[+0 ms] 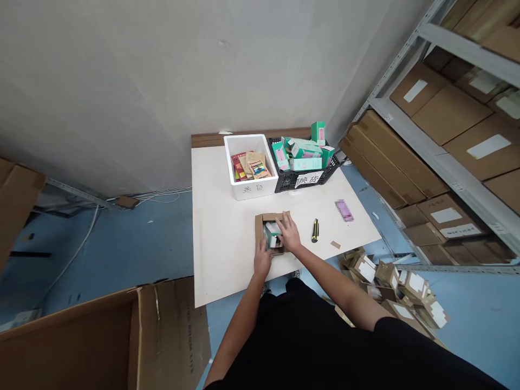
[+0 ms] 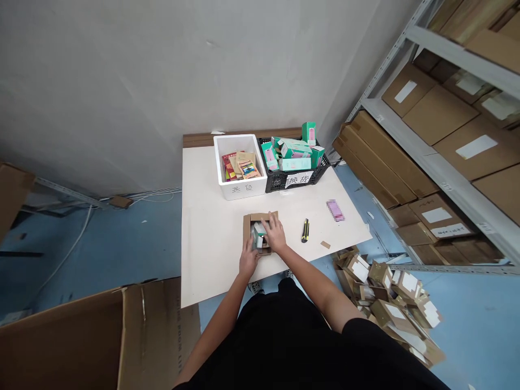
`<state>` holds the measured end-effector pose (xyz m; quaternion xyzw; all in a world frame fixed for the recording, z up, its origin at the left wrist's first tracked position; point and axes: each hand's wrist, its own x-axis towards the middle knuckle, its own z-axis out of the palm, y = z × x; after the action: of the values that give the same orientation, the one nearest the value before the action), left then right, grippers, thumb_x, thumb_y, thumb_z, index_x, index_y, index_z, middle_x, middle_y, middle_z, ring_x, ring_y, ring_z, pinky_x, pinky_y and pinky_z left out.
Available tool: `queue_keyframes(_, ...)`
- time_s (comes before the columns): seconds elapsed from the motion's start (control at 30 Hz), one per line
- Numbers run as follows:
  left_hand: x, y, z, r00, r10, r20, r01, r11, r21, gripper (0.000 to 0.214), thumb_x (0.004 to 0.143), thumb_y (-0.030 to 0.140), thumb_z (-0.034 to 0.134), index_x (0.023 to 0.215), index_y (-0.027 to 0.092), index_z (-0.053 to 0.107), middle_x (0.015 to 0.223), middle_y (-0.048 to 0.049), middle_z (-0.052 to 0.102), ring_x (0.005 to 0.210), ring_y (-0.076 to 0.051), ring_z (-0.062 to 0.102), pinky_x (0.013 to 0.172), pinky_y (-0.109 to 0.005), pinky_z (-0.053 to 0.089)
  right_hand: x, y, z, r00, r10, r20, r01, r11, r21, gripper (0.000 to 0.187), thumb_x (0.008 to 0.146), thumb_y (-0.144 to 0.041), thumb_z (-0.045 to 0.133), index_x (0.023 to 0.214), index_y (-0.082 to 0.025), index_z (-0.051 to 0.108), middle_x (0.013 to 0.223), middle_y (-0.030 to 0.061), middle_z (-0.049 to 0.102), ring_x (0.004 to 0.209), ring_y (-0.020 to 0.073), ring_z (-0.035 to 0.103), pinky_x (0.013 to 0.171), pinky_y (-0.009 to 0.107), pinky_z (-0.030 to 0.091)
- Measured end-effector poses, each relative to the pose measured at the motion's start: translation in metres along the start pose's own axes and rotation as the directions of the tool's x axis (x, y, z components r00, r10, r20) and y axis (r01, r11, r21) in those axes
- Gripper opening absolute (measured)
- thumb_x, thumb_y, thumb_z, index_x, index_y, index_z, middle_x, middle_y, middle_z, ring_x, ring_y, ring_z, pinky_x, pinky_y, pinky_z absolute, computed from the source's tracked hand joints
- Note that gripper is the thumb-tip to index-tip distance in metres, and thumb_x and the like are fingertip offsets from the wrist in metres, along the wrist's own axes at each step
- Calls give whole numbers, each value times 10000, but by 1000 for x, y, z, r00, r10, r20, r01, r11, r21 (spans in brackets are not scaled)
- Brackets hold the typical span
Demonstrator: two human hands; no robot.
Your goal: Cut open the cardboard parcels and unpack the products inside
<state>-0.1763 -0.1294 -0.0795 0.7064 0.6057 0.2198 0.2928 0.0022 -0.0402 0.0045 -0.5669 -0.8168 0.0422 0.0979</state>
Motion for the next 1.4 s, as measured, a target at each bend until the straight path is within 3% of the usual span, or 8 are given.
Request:
queue_keyframes(0.07,-2,-1,0,999,-8,34,8,1000,2,147,895,152,623,872,225,748,1746,3,333,1664,-303,105,1292,-509,362,20,4,-8,996,82,-36,-82,997,4,661,967,-201,628,1607,-228,465,1732,170,292,1548,365,322,1145,500,427)
queue_keyframes(0.17,-7,0,0,999,-26,34,26,1000,10,157,892,132,611,824,207,731,1754,-19,313,1663,-305,116,1287,-497,365,48,8,-15,991,123,55,-123,992,-6,378,1009,-175,554,1359,-220,690,1476,163,589,1287,300,548,1029,391,489)
queue_keyframes(0.27,-8,0,0,998,-44,34,43,999,23,154,879,115,612,825,204,726,1752,-34,317,1661,-305,130,1282,-515,369,59,5,-15,978,103,180,-99,995,-31,296,1018,-141,525,1168,-233,764,1188,117,698,1096,254,600,922,314,485)
queue_keyframes(0.43,-6,-2,2,999,-45,22,44,998,35,136,872,120,627,815,199,722,1741,-60,343,1653,-310,169,1267,-509,396,37,-16,-5,983,107,148,-107,994,-7,346,1019,-120,467,1203,-218,743,1206,115,683,1139,259,568,921,317,473)
queue_keyframes(0.67,-4,-4,9,999,0,-41,2,998,58,129,857,116,653,800,214,715,1694,-59,431,1628,-347,250,1242,-534,439,17,-45,3,964,251,86,-254,967,27,511,972,-488,626,1382,-184,619,1431,196,555,1268,380,487,1068,514,456)
queue_keyframes(0.93,-4,7,10,995,31,-95,-25,998,64,248,896,153,588,1039,255,763,1648,-70,495,1622,-328,274,1274,-572,386,14,-59,29,936,312,161,-326,943,67,493,952,-267,594,1440,-211,549,1597,190,442,1501,399,311,965,486,577)
queue_keyframes(1.17,-5,2,-4,992,-63,-106,73,993,95,192,894,154,575,928,218,753,1648,-83,497,1615,-329,287,1252,-551,410,23,-68,-8,986,150,69,-155,984,83,396,961,-214,558,1350,-191,632,1628,140,444,1544,389,262,1092,531,521)
queue_keyframes(1.4,8,-26,-46,980,-134,-149,153,981,119,125,824,112,676,774,224,697,1663,-54,473,1618,-337,268,1277,-486,374,31,-70,-70,998,30,-62,-22,990,138,432,967,-287,580,1393,-234,627,1674,78,388,1545,367,226,1091,486,508)
